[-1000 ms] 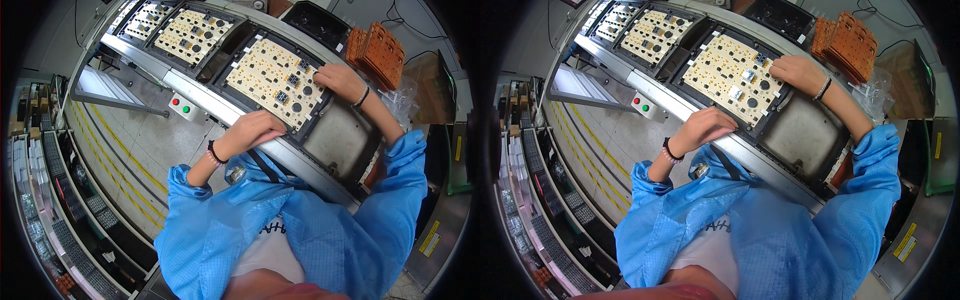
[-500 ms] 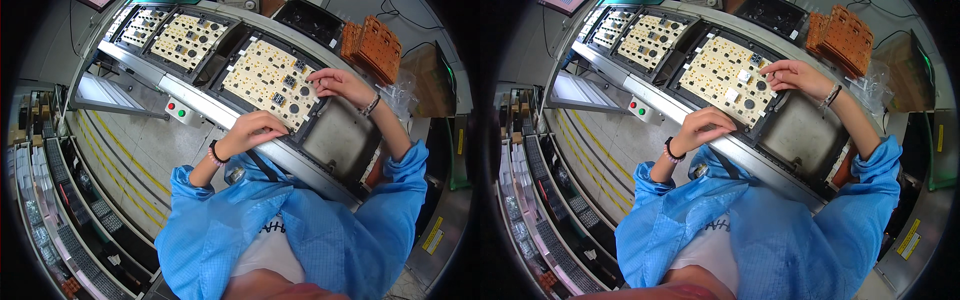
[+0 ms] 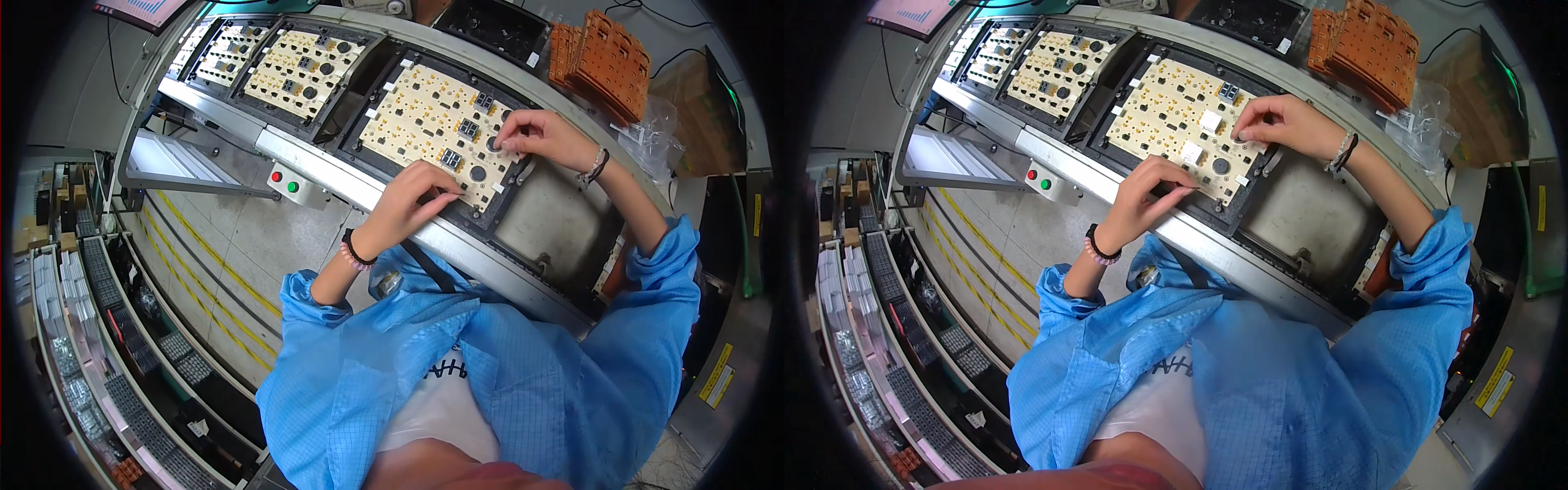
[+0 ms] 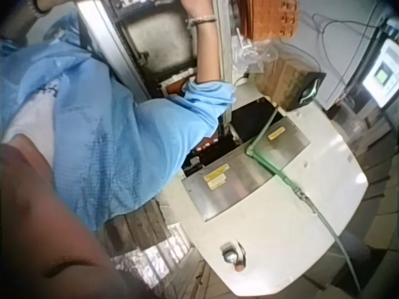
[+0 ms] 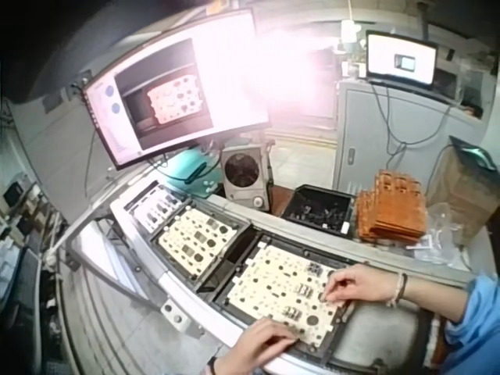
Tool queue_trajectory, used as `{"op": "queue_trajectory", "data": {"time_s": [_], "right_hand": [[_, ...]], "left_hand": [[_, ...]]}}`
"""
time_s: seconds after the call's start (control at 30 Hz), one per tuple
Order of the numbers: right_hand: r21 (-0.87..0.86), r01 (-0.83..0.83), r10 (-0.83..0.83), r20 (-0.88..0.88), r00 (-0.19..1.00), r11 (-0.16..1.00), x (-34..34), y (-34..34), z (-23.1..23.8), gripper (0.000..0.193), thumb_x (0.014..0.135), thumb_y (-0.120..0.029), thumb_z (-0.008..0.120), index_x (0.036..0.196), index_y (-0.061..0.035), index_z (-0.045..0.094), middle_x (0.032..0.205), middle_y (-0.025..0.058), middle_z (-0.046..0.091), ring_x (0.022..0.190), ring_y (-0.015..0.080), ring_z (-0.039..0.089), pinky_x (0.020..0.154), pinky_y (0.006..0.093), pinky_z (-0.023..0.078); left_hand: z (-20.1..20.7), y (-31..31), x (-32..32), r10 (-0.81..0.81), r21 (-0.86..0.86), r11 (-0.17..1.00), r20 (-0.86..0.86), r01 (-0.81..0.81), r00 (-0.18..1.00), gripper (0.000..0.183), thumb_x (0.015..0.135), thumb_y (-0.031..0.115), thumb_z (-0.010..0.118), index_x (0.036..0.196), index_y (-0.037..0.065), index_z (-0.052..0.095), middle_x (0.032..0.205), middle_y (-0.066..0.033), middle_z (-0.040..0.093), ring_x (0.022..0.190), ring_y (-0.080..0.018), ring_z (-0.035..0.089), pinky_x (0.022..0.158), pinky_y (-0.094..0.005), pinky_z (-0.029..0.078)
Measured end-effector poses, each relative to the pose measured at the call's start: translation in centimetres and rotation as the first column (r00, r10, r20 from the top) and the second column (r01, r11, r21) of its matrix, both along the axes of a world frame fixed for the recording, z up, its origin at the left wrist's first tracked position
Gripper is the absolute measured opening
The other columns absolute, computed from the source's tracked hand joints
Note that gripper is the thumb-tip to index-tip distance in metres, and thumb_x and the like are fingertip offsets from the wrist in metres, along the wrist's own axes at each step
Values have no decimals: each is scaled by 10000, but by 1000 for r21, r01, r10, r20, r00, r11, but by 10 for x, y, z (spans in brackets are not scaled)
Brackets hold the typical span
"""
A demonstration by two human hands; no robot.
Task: The person inserts electronic components into circuit boards on a conveyor line by hand, places template plates over the boards, and presses the components into place.
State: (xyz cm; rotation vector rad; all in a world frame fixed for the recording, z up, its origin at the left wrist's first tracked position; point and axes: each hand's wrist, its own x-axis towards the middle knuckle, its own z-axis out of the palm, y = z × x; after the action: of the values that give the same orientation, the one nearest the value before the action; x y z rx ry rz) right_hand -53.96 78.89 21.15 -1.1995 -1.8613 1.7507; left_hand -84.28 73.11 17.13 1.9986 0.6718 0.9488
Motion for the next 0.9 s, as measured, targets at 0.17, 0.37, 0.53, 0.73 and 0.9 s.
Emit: {"op": "queue_trajectory", "data": {"time_s": [0.17, 0.37, 0.53, 0.73, 0.9], "right_hand": [[10, 80, -80, -26, 996, 997, -2, 1, -3, 171, 979, -170, 676, 1077, -30, 685, 967, -1, 683, 800, 35, 595, 724, 202, 508], [-94, 116, -126, -111, 986, 989, 0, 0, -6, 173, 1028, -196, 613, 1119, -52, 579, 924, 17, 677, 748, 39, 599, 700, 192, 511], [-89, 124, -135, -119, 984, 988, 2, 0, -8, 165, 1042, -203, 592, 1110, -67, 530, 915, 33, 694, 747, 41, 610, 705, 193, 518], [-92, 133, -144, -117, 983, 987, 1, -1, -10, 163, 1048, -213, 583, 1102, -72, 523, 928, 45, 703, 750, 43, 615, 709, 195, 520], [-89, 131, -140, -108, 984, 987, -3, 1, -11, 164, 1047, -214, 584, 1100, -73, 518, 930, 49, 707, 750, 46, 618, 710, 197, 523]], "left_hand": [[1, 1, 4, -1, -4, 1000, -17, 1, 1000, 185, 885, 17, 729, 1065, 50, 702, 1002, -74, 693, 882, -212, 647, 745, -302, 528], [0, 5, 13, 7, 91, 996, -137, 5, 991, 188, 873, 40, 735, 1057, 70, 708, 964, -71, 672, 839, -231, 645, 715, -314, 528], [0, 7, 23, 61, 237, 972, -253, 0, 966, 201, 840, 77, 755, 1029, 91, 689, 897, -65, 625, 840, -259, 610, 725, -339, 512], [1, 7, 28, 139, 397, 918, -349, 12, 927, 224, 810, 114, 750, 1014, 109, 657, 912, -55, 594, 866, -253, 576, 746, -354, 501], [4, 3, 34, 223, 518, 854, -448, 48, 866, 242, 789, 144, 729, 1008, 114, 631, 902, -42, 552, 849, -221, 560, 739, -336, 493]]}}
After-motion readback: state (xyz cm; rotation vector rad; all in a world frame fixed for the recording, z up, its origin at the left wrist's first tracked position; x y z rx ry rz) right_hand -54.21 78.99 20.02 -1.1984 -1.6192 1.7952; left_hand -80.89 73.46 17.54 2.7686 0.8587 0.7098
